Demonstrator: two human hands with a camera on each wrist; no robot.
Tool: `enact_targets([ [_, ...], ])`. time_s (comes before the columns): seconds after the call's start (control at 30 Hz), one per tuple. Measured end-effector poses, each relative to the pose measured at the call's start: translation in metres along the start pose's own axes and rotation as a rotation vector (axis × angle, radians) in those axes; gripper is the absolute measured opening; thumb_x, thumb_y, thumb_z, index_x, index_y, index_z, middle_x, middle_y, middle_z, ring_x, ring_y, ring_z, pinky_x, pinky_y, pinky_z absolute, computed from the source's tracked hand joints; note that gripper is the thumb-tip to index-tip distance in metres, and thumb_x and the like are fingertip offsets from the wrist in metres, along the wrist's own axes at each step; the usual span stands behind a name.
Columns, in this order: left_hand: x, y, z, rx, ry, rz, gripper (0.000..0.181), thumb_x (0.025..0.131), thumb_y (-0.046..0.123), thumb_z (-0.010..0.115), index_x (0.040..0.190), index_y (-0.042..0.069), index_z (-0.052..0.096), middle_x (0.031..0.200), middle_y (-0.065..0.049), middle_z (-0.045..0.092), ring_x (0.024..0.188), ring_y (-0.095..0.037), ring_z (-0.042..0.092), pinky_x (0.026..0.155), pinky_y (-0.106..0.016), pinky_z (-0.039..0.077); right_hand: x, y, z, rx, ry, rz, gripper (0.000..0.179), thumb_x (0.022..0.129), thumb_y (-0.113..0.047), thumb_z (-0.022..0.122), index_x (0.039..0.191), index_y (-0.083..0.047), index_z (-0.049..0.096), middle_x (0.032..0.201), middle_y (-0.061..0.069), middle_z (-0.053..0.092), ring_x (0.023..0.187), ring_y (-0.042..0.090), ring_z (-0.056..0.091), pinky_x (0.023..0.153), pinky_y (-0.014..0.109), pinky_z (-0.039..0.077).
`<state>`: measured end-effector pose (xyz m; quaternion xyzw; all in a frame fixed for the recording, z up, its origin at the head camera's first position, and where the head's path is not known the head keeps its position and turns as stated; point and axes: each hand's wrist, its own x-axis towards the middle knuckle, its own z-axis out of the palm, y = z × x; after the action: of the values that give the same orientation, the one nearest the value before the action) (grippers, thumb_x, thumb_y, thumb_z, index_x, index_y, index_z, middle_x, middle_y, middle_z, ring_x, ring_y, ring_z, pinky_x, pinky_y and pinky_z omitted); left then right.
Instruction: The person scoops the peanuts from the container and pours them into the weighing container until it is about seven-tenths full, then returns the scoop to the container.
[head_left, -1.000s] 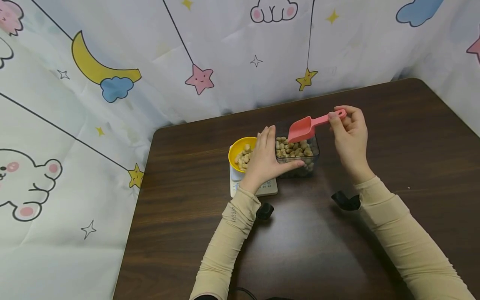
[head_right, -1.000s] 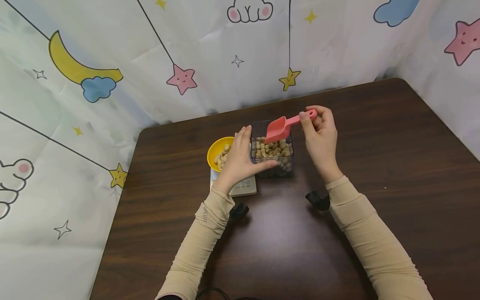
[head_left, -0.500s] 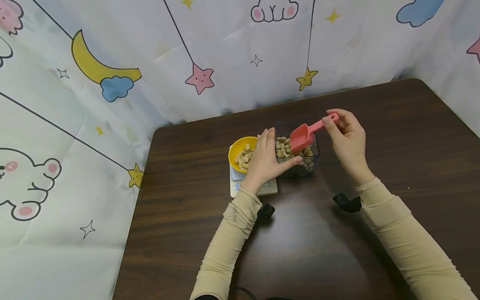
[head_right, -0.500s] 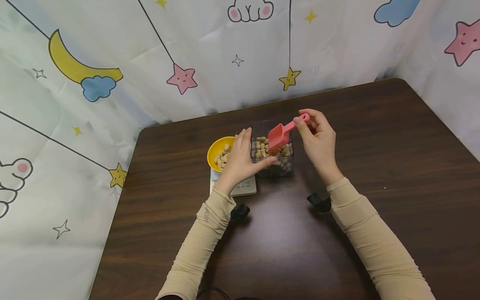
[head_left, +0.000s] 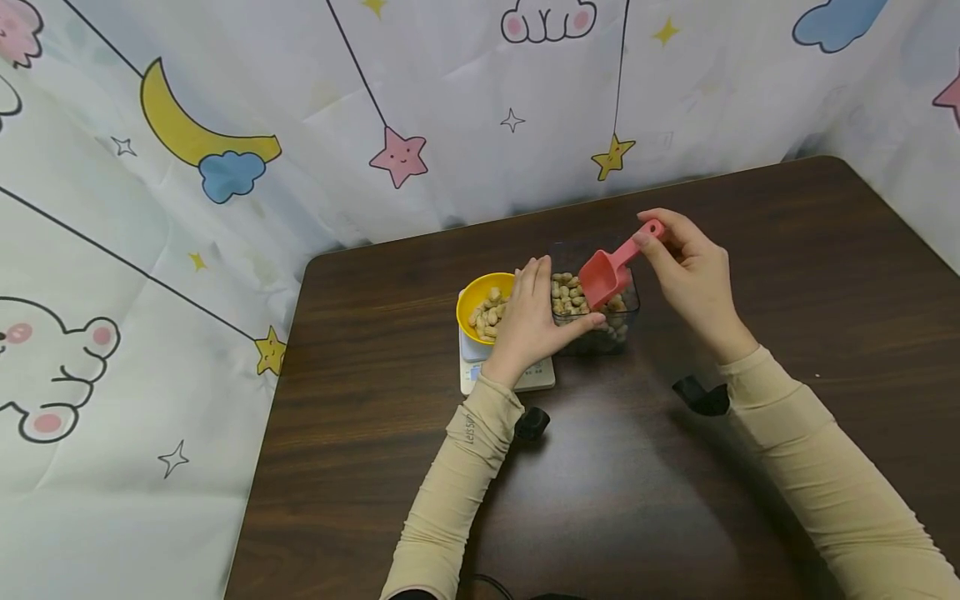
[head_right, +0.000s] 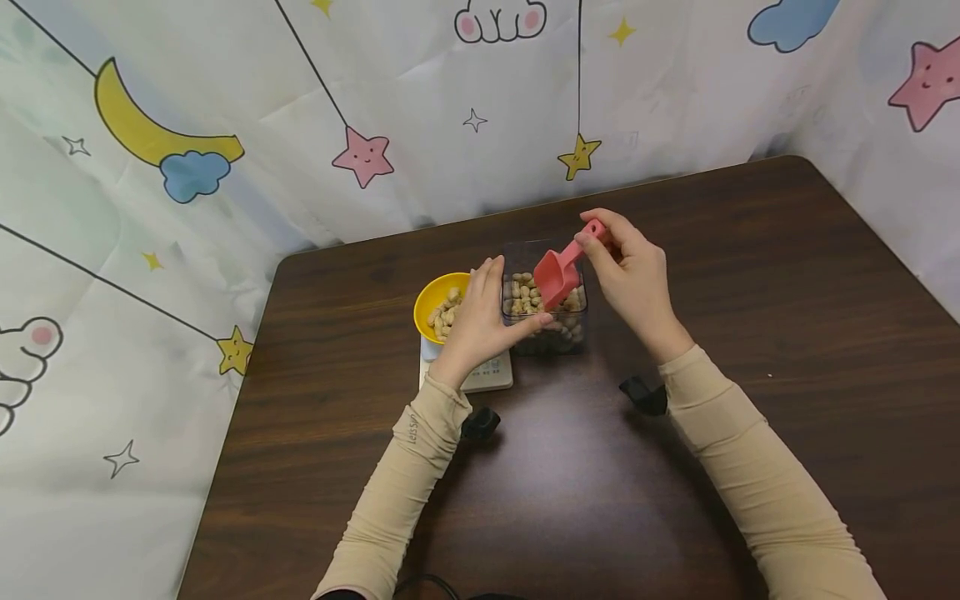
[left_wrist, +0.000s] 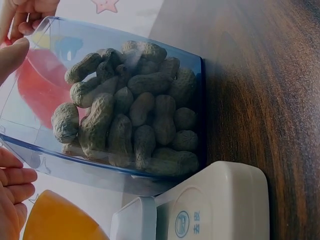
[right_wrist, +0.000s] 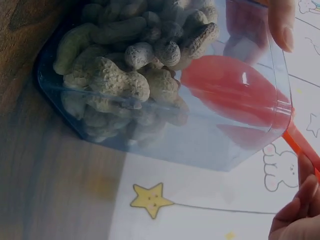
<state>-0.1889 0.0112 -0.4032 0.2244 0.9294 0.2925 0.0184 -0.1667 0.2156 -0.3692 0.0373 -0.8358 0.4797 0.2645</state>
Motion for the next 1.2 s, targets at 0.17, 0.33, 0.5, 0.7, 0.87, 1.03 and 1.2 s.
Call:
enact_targets([
  [0.17,0.0,0.0,-0.001,0.011,0.0,0.003,0.104,0.076,0.066,0.06,0.149,0.008,0.016,0.157,-0.008,0.018,0.146,-0.023,0.013,0.119,-0.043,0.016,-0.001,0.001,0.002,-0.057,-0.036,-0.049,0.03,0.092,-0.023,0.059,0.12,-0.013,0.06,0.075,-0.013,0.051,0.057,0.005,0.038,0.048,0.018,0.029],
  [0.33,0.0,0.0,0.0,0.023,0.001,0.012,0.104,0.076,0.066,0.06,0.149,0.007,0.016,0.157,-0.008,0.018,0.146,-0.024,0.014,0.119,-0.042,0.016,0.003,-0.005,-0.001,-0.07,0.006,-0.091,0.03,0.091,-0.019,0.06,0.119,-0.009,0.06,0.076,-0.013,0.05,0.057,0.001,0.038,0.049,0.015,0.03],
  [0.5,0.0,0.001,-0.002,0.031,0.005,0.019,0.103,0.076,0.065,0.061,0.149,0.007,0.016,0.156,-0.009,0.019,0.146,-0.024,0.014,0.12,-0.041,0.015,0.008,-0.013,-0.002,-0.139,-0.006,-0.177,0.03,0.09,-0.014,0.061,0.118,-0.004,0.06,0.08,0.006,0.057,0.067,0.001,0.039,0.056,0.014,0.032],
  [0.7,-0.001,0.001,-0.003,0.033,-0.006,0.012,0.103,0.077,0.066,0.059,0.15,0.009,0.014,0.157,-0.008,0.018,0.147,-0.021,0.011,0.121,-0.038,0.011,0.007,-0.015,0.004,-0.227,-0.08,-0.246,0.032,0.088,-0.011,0.063,0.118,-0.002,0.06,0.075,0.014,0.055,0.069,0.015,0.039,0.057,0.025,0.028],
  [0.87,0.0,0.001,-0.003,0.035,-0.001,0.017,0.103,0.076,0.067,0.058,0.149,0.008,0.016,0.156,-0.008,0.019,0.146,-0.023,0.013,0.12,-0.039,0.012,0.007,-0.01,0.006,-0.241,-0.134,-0.236,0.033,0.089,-0.014,0.061,0.12,-0.005,0.057,0.073,0.01,0.051,0.065,0.014,0.036,0.056,0.023,0.028],
  [1.03,0.0,0.001,-0.003,0.032,0.0,0.015,0.103,0.077,0.066,0.059,0.149,0.007,0.017,0.156,-0.008,0.021,0.146,-0.022,0.014,0.12,-0.039,0.012,0.008,-0.001,0.003,-0.207,-0.165,-0.161,0.032,0.093,-0.018,0.056,0.121,-0.005,0.052,0.073,0.009,0.055,0.058,0.001,0.04,0.048,0.014,0.031],
  [1.2,0.0,0.002,-0.002,0.043,-0.005,0.014,0.103,0.077,0.068,0.058,0.149,0.008,0.016,0.156,-0.007,0.021,0.146,-0.021,0.013,0.12,-0.038,0.012,0.006,0.01,0.001,-0.181,-0.243,-0.103,0.031,0.094,-0.021,0.054,0.121,-0.006,0.049,0.079,0.014,0.063,0.056,-0.002,0.044,0.045,0.018,0.032],
])
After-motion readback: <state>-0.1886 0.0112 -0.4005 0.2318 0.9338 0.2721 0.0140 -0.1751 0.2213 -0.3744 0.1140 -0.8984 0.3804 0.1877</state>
